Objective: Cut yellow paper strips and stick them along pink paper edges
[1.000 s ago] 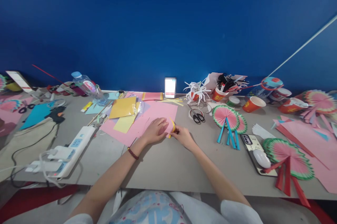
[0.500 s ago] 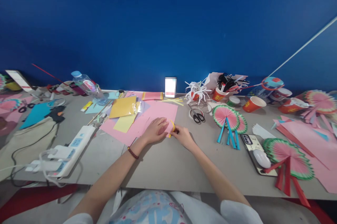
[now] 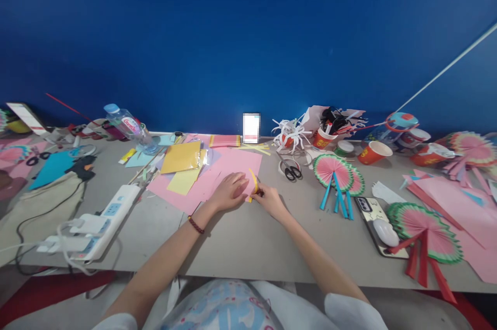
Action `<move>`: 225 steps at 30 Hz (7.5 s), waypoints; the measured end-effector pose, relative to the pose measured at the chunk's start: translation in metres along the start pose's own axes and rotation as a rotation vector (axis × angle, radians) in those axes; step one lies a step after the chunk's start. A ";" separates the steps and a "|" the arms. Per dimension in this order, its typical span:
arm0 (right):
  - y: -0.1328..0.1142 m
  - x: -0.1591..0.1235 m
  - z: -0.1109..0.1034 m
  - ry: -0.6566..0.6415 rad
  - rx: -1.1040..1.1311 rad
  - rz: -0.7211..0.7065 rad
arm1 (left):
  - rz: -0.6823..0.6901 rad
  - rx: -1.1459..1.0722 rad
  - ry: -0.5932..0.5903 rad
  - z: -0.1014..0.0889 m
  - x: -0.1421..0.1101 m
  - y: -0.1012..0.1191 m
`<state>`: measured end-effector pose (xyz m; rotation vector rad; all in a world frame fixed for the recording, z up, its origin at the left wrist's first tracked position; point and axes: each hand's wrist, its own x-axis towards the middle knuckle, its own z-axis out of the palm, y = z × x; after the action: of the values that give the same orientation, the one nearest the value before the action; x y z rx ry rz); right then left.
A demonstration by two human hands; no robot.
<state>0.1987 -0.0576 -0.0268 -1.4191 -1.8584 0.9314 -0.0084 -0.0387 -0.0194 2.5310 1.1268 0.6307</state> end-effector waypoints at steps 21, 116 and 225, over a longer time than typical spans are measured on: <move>0.000 -0.001 0.002 0.014 -0.025 -0.049 | -0.028 0.017 -0.047 -0.004 0.001 0.005; -0.023 -0.003 -0.019 -0.339 0.120 -0.094 | 0.034 0.007 -0.107 -0.004 -0.002 0.012; -0.027 -0.008 -0.011 -0.311 -0.064 -0.176 | -0.005 -0.013 -0.140 -0.009 -0.002 0.017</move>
<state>0.1954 -0.0679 0.0012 -1.1738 -2.2184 1.0585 -0.0035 -0.0508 -0.0043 2.5168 1.0757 0.4507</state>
